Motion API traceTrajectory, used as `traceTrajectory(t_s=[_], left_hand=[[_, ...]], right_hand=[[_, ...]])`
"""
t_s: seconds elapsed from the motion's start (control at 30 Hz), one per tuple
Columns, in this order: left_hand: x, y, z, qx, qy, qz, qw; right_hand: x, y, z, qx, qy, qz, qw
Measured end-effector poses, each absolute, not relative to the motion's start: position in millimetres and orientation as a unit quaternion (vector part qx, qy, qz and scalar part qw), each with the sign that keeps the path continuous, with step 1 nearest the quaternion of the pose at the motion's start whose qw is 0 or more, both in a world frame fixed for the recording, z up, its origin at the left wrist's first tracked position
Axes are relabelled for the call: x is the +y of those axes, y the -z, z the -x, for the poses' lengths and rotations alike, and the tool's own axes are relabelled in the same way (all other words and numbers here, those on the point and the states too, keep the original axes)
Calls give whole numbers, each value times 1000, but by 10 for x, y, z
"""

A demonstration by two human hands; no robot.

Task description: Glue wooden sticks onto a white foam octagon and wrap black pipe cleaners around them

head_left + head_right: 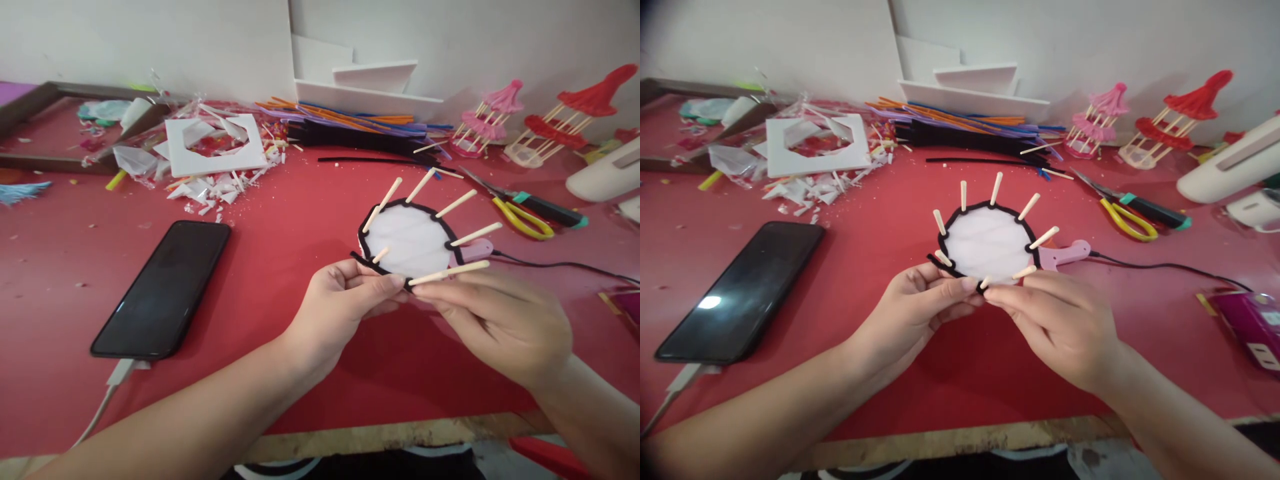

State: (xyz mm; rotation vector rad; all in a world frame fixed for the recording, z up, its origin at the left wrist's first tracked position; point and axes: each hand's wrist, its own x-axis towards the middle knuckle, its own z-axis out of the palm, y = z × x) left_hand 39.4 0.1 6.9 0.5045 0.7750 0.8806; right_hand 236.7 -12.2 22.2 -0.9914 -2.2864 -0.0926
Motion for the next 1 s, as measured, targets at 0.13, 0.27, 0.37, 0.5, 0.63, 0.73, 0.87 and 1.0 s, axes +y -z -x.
traceTrajectory(t_s=[0.13, 0.27, 0.37, 0.5, 0.63, 0.73, 0.87, 1.0], left_hand=[[24, -72, -376, 382, -423, -229, 789], [47, -64, -367, 380, -450, -236, 773], [48, -62, -369, 372, -451, -257, 769], [45, -77, -372, 374, -455, -280, 758], [48, -89, -360, 373, -445, -278, 765], [52, -78, -355, 377, -431, -271, 774], [51, -52, -361, 379, -418, -259, 784], [35, -37, -370, 376, -412, -266, 786]], right_hand=[[-124, -220, -2406, -858, 28, 401, 320], [-146, -185, -2414, -790, -11, 499, 356], [-156, -161, -2411, -740, -50, 555, 377], [-144, -160, -2422, -743, -45, 550, 379], [-115, -179, -2440, -770, -52, 520, 365], [-101, -185, -2447, -770, -77, 515, 368], [-106, -185, -2441, -761, -85, 528, 367], [-130, -189, -2427, -753, -72, 542, 365]])
